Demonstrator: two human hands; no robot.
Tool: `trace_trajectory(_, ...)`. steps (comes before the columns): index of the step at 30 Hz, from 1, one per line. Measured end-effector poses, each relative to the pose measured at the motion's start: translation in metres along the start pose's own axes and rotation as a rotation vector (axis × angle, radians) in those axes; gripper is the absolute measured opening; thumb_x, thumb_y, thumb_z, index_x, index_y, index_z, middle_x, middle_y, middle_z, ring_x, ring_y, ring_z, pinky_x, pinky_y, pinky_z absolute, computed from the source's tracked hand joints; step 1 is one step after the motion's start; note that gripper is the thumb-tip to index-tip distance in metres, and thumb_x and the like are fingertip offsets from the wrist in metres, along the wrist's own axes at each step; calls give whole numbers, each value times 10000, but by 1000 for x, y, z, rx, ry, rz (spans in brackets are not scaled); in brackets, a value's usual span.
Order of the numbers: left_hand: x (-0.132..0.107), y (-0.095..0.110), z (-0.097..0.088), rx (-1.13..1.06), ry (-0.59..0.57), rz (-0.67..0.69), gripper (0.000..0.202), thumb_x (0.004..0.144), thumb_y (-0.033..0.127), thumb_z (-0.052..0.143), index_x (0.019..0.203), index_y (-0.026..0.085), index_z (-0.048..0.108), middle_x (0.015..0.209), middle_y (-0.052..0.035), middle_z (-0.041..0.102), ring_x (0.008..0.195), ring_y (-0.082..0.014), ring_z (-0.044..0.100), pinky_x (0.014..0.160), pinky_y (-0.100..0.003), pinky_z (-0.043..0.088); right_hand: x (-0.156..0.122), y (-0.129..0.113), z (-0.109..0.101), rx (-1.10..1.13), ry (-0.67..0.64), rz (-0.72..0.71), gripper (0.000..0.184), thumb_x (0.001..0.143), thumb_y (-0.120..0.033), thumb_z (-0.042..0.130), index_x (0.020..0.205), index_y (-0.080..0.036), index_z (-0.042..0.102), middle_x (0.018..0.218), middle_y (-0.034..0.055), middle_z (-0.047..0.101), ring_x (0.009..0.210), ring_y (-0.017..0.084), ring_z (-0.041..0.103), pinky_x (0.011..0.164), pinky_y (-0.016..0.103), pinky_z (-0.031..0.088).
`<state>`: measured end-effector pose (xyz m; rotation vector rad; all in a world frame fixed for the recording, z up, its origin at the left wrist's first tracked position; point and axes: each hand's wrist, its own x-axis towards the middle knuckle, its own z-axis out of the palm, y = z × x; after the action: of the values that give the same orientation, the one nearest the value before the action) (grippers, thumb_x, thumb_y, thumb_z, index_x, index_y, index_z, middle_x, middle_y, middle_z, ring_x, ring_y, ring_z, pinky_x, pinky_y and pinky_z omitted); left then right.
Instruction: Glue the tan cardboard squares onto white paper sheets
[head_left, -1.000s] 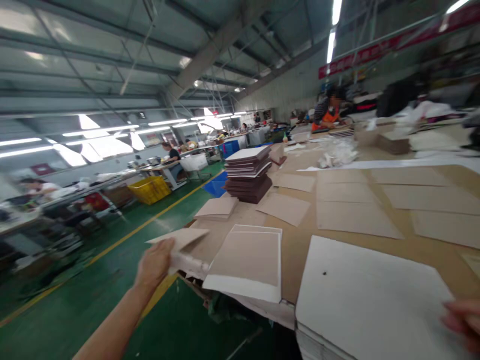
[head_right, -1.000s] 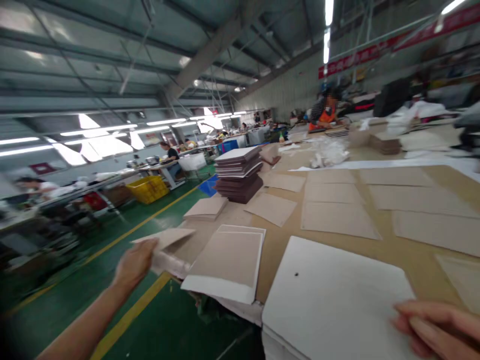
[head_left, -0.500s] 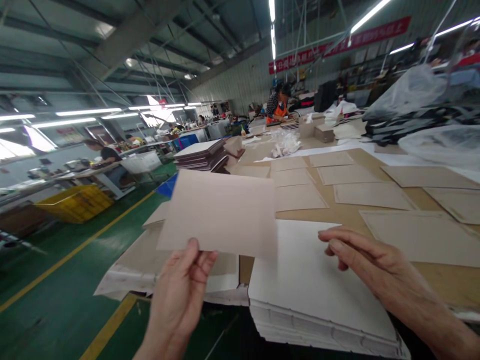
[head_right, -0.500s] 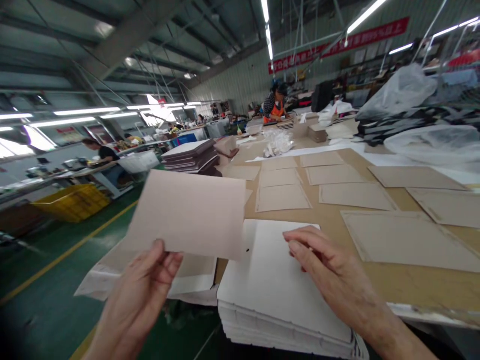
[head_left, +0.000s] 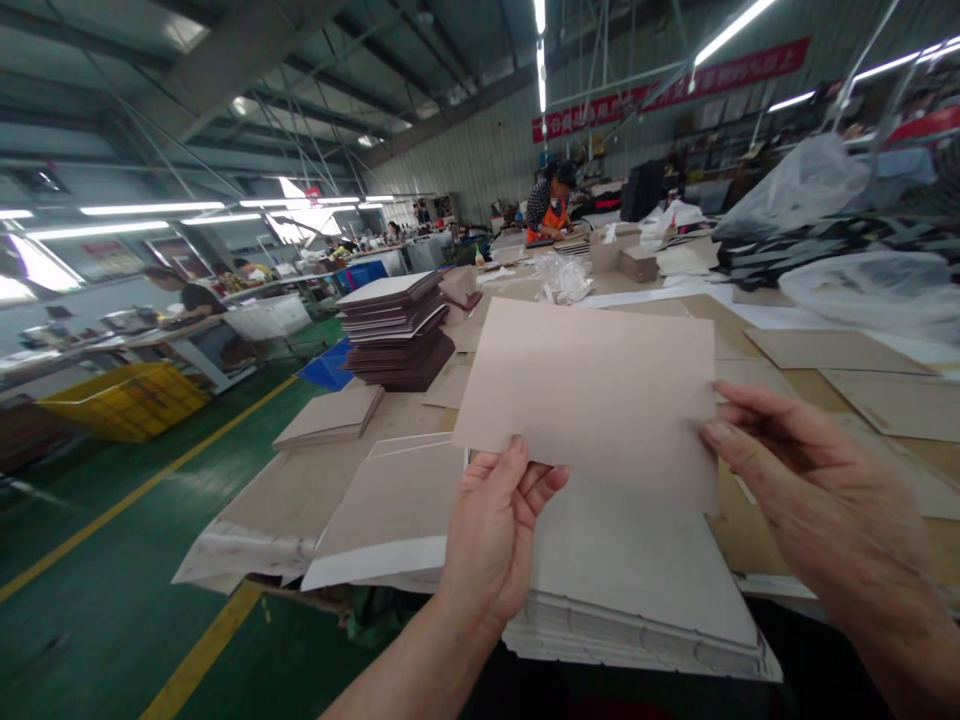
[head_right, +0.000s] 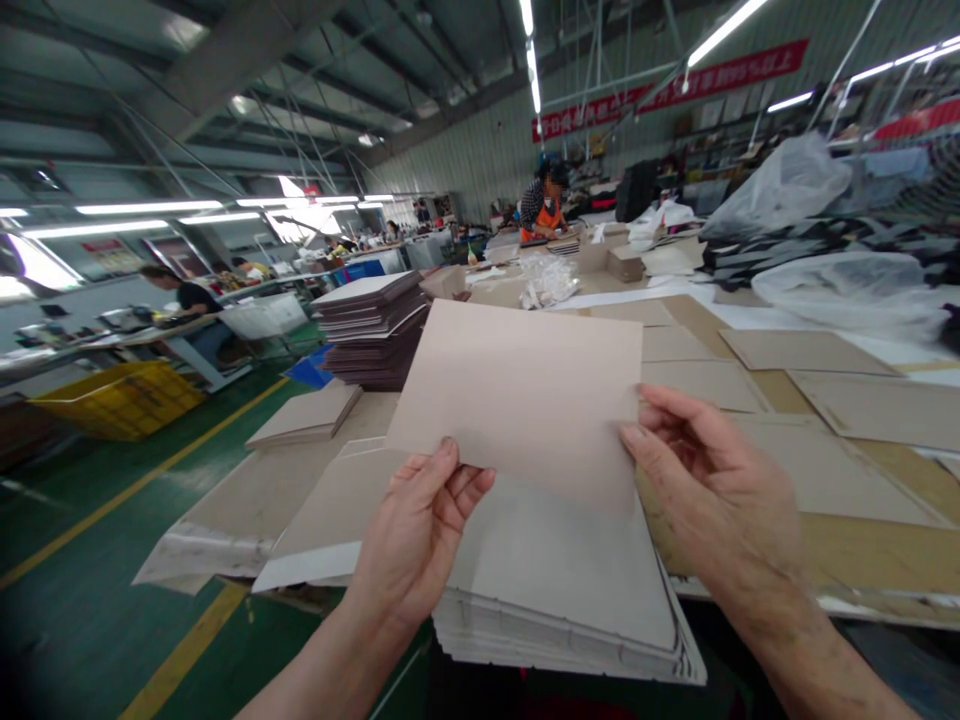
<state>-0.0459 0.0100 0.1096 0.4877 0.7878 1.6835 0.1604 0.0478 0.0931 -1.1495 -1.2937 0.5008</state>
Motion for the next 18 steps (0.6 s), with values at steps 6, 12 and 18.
trace_trajectory(6,-2,-4,-6,121,-82,31,96,810,215,721,850,163,651,822,-4,694,726,-109,662,666,-236,573,13,3,-7,531,48,149,355,652,-215,876,959,-196,700,678,-29,605,507,65,504,448,102,427)
trace_trajectory(12,15,23,-25,194,-66,178,304,889,382,613,1163,251,620,1195,-38,611,893,-147,647,736,-283,554,20,21,-33,507,195,247,529,532,-211,923,1029,-168,744,763,10,652,605,66,576,550,58,502)
trace_trajectory(18,30,20,-45,556,-129,116,406,874,428,635,1260,305,612,1305,-49,623,996,-168,641,792,-262,521,1,48,-37,447,156,425,642,457,-297,951,1060,-194,755,758,-15,615,630,51,545,651,29,498)
